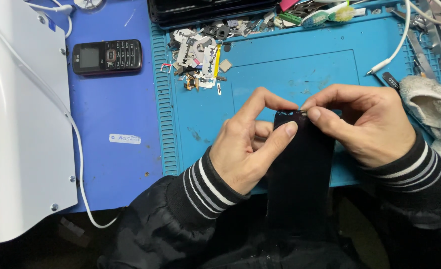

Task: The recorder cleans a smartphone screen with a cloth and applies tape to the top edge at a repair workbench.

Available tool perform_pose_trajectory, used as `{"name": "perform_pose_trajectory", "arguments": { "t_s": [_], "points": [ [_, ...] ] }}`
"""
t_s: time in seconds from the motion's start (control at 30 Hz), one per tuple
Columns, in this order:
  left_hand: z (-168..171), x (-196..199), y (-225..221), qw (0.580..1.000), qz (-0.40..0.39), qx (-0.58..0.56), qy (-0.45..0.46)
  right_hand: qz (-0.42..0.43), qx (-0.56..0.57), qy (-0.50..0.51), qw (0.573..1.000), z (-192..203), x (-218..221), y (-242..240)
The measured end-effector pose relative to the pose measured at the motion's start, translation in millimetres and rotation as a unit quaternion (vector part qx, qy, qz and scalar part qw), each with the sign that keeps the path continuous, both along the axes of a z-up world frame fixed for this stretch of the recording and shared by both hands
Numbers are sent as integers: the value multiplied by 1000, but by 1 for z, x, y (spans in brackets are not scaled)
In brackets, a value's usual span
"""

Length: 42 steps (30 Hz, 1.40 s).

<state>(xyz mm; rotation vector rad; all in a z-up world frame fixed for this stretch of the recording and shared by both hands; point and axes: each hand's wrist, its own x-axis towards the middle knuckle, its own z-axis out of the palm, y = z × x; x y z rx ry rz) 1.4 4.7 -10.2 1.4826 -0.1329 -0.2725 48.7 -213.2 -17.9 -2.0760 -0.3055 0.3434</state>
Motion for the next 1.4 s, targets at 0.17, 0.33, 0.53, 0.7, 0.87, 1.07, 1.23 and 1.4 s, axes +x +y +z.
{"name": "perform_pose_trajectory", "arguments": {
  "t_s": [0.17,0.33,0.53,0.7,0.87,1.07,1.23,1.4],
  "points": [
    [3,-1,-1,1000,-4,3,1,1,33,-2,999,2,-1,1],
    [4,0,1,999,19,-31,24,-14,30,14,999,1,1,-1],
    [2,1,0,999,6,-40,26,-24,21,18,999,-1,1,-2],
    [3,1,3,997,3,-50,58,-40,22,18,999,1,1,-1],
    [-2,3,5,984,61,-143,86,-79,163,109,977,-5,8,-7],
    [-4,4,6,984,35,-145,92,-63,157,104,980,-10,8,-15],
    [-7,3,4,988,39,-126,83,-61,158,100,981,-8,6,-14],
    [-13,6,6,987,52,-136,74,-79,185,88,976,0,8,-5]
  ]
}}
